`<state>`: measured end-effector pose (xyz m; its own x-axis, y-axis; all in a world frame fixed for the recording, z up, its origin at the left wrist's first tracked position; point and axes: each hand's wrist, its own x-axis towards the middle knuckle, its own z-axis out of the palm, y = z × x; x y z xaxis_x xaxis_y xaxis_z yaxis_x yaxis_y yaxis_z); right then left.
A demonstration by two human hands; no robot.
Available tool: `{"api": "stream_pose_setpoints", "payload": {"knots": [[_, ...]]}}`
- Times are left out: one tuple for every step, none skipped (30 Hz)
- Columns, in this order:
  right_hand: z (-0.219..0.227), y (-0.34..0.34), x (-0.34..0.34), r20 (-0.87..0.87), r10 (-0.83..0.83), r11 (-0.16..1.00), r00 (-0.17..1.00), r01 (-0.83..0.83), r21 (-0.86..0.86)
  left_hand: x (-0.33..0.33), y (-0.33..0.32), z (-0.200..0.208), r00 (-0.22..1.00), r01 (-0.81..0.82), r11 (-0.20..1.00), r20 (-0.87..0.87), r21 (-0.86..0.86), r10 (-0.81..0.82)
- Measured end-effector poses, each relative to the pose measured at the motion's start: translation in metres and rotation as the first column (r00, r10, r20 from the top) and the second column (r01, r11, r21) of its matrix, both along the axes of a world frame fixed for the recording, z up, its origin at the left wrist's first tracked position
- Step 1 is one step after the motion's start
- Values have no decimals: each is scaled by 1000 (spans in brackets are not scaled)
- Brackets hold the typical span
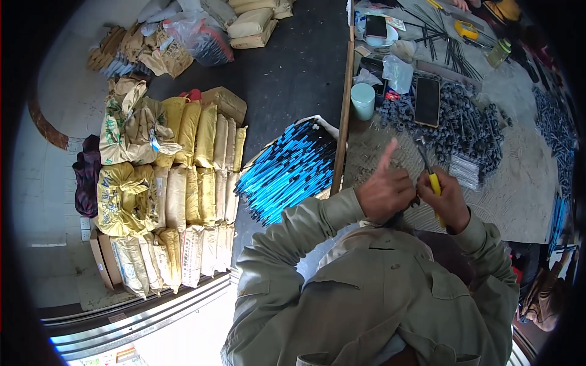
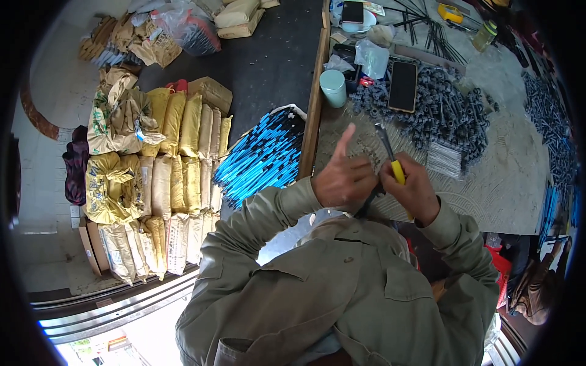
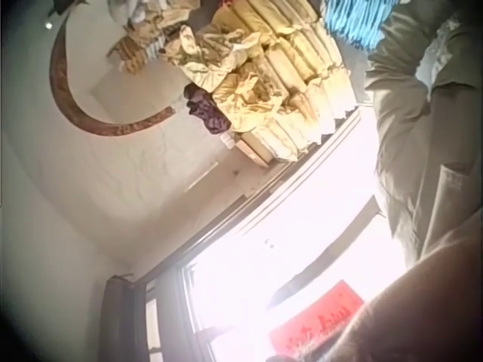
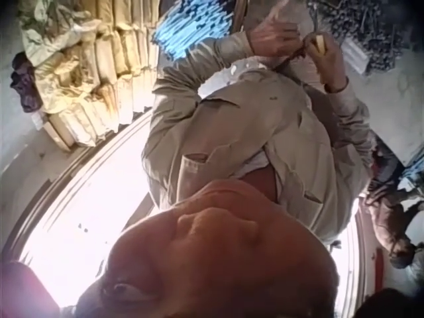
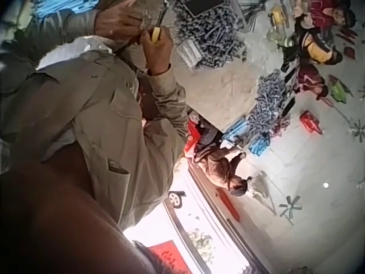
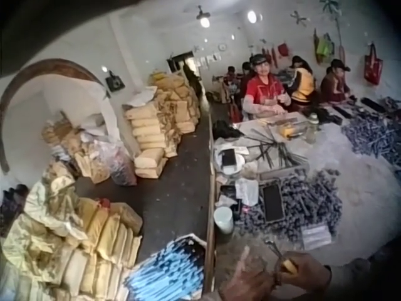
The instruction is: The person assembles and trims blue straps using pliers in a manufacturing workshop.
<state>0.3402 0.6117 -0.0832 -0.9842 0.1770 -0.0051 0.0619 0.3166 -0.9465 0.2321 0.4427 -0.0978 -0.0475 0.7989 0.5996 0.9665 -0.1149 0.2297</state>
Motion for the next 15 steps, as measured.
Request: {"api": "stream_pose_setpoints", "payload": {"knots": [[1, 2, 3, 3, -40, 999, 999, 40, -23, -1, 1, 1, 999, -45, 999, 30, 8, 45], [4, 4, 6, 18, -62, 998, 998, 62, -18, -2, 4, 2, 999, -23, 1000, 45, 12, 22], [8, 4, 6, -13, -85, 996, 996, 85, 7, -5, 7, 3, 993, -108, 990, 48, 86, 104], [12, 4, 4, -41, -112, 993, 993, 113, 34, -8, 10, 3, 982, -189, 969, 61, 158, 181], [16, 1, 4, -43, -122, 992, 992, 123, 19, -6, 11, 6, 978, -207, 964, 57, 165, 201], [19, -4, -1, -48, -129, 992, 990, 130, 4, -6, 9, 11, 973, -230, 958, 52, 174, 224], [16, -4, -7, -92, -124, 992, 988, 124, -1, -6, 7, 16, 968, -252, 955, 50, 156, 247], [10, -4, -8, -137, -117, 993, 984, 117, -4, -4, 6, 18, 962, -274, 952, 46, 138, 270], [10, -8, -10, -124, -145, 989, 982, 147, 5, -3, 4, 19, 969, -247, 959, 62, 141, 241], [8, -11, -13, -176, -132, 990, 975, 140, 31, -2, 1, 17, 958, -285, 948, 68, 145, 277], [7, -11, -14, -228, -114, 990, 967, 130, 59, -2, 2, 16, 945, -325, 934, 73, 149, 318], [6, -8, -11, -223, -131, 987, 966, 149, 63, -1, 5, 15, 951, -308, 939, 79, 150, 299], [5, -6, -9, -230, -141, 984, 963, 162, 77, 0, 8, 14, 953, -301, 943, 69, 144, 294], [5, -3, -8, -239, -148, 981, 960, 174, 91, 0, 12, 15, 955, -297, 945, 56, 137, 292], [4, -4, -6, -246, -145, 980, 958, 174, 100, 2, 11, 16, 953, -303, 944, 43, 127, 300]]}}
